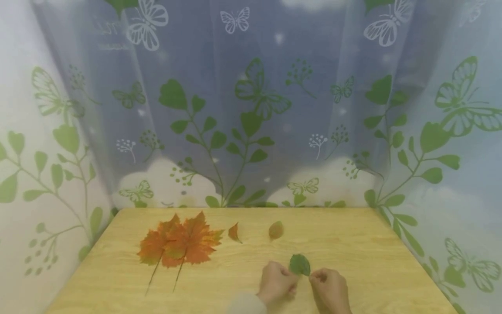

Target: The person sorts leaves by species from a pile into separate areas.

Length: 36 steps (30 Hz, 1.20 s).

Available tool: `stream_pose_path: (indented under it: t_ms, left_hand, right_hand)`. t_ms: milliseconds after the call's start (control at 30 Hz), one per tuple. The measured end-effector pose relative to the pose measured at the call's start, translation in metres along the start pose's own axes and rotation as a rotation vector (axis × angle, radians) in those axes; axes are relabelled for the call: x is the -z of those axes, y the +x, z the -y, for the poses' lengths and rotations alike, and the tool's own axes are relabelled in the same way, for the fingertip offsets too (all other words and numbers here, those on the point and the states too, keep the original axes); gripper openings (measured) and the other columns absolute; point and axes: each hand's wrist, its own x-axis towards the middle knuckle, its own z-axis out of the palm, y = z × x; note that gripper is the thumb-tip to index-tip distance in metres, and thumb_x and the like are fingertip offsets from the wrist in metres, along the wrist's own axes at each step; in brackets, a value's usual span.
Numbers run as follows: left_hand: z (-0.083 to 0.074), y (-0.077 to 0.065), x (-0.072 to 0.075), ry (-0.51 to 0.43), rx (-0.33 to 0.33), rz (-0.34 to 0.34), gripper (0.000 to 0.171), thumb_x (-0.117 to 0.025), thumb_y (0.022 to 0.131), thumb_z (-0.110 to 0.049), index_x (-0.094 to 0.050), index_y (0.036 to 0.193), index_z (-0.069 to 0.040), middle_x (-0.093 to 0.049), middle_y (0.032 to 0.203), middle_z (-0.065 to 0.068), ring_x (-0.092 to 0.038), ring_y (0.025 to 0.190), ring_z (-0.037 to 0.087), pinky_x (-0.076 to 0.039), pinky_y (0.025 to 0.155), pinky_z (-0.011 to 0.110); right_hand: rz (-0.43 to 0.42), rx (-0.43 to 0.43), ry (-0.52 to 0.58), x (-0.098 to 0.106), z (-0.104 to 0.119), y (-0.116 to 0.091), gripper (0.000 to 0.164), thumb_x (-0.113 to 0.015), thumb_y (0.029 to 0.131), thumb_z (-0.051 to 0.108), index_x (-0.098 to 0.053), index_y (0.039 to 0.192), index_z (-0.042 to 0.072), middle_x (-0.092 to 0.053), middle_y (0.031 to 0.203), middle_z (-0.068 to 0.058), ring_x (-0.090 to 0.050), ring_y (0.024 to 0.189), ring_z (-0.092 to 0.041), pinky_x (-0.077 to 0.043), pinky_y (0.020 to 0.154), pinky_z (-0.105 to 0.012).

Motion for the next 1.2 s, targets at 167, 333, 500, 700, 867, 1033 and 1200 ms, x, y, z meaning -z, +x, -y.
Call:
stream_pose_path:
  t_ms: [167, 333, 500, 700, 867, 1033, 1200]
  left_hand:
    - [0.004, -0.001, -0.014, 0.072, 0.051, -0.029, 0.028, -0.07, 0.075, -0.004, -0.064, 0.05, -0.012, -0.056, 0.041, -0.005, -0.051, 0.032, 0.004, -0.044, 0.037, 0.018]
    - [0.015, 0.002, -0.024, 0.084, 0.043, -0.08, 0.032, -0.069, 0.074, -0.004, -0.059, 0.046, -0.014, -0.053, 0.038, -0.007, -0.046, 0.028, 0.002, -0.042, 0.034, 0.018]
    - [0.016, 0.004, -0.026, 0.073, 0.024, -0.091, 0.031, -0.07, 0.074, -0.004, -0.06, 0.047, -0.014, -0.053, 0.038, -0.008, -0.047, 0.029, 0.002, -0.043, 0.034, 0.018]
    - [0.016, 0.003, -0.024, 0.061, 0.032, -0.076, 0.03, -0.075, 0.076, -0.004, -0.062, 0.05, -0.012, -0.055, 0.04, -0.006, -0.051, 0.031, 0.004, -0.045, 0.035, 0.018]
    - [0.015, 0.003, -0.023, 0.057, 0.03, -0.065, 0.028, -0.076, 0.076, -0.004, -0.063, 0.051, -0.011, -0.055, 0.04, -0.006, -0.051, 0.031, 0.004, -0.045, 0.035, 0.019]
    - [0.017, 0.002, -0.023, 0.038, 0.037, -0.054, 0.029, -0.076, 0.076, -0.004, -0.063, 0.051, -0.011, -0.055, 0.04, -0.006, -0.05, 0.031, 0.003, -0.045, 0.035, 0.019]
    - [0.019, 0.003, -0.023, 0.035, 0.014, -0.061, 0.029, -0.077, 0.075, -0.004, -0.063, 0.051, -0.011, -0.054, 0.039, -0.006, -0.05, 0.031, 0.004, -0.045, 0.035, 0.019]
  right_hand:
    - [-0.003, 0.004, 0.0, 0.0, -0.002, 0.0, 0.004, -0.072, 0.082, 0.011, -0.073, 0.082, 0.007, -0.069, 0.076, 0.002, -0.061, 0.072, -0.014, -0.05, 0.063, -0.033]
    - [0.003, 0.014, 0.007, 0.002, -0.002, -0.002, 0.006, -0.071, 0.083, 0.011, -0.073, 0.084, 0.006, -0.069, 0.078, 0.001, -0.061, 0.072, -0.015, -0.051, 0.064, -0.034]
    - [0.002, 0.018, 0.021, 0.004, 0.0, -0.002, 0.007, -0.07, 0.084, 0.012, -0.073, 0.085, 0.005, -0.07, 0.079, -0.001, -0.062, 0.074, -0.017, -0.051, 0.065, -0.035]
    - [0.018, -0.01, 0.026, 0.001, -0.002, -0.002, 0.008, -0.071, 0.084, 0.013, -0.073, 0.086, 0.005, -0.069, 0.079, 0.0, -0.062, 0.074, -0.017, -0.051, 0.066, -0.036]
    - [0.019, -0.024, 0.02, 0.0, -0.003, 0.0, 0.007, -0.071, 0.084, 0.013, -0.073, 0.086, 0.006, -0.069, 0.078, 0.001, -0.061, 0.073, -0.016, -0.05, 0.064, -0.035]
    - [0.034, -0.047, 0.022, -0.001, -0.004, 0.0, 0.007, -0.07, 0.085, 0.013, -0.073, 0.086, 0.007, -0.069, 0.079, 0.001, -0.06, 0.072, -0.015, -0.049, 0.064, -0.033]
    - [0.025, -0.036, 0.028, -0.001, -0.003, 0.0, 0.007, -0.07, 0.084, 0.012, -0.073, 0.086, 0.006, -0.069, 0.078, 0.001, -0.06, 0.072, -0.014, -0.05, 0.064, -0.034]
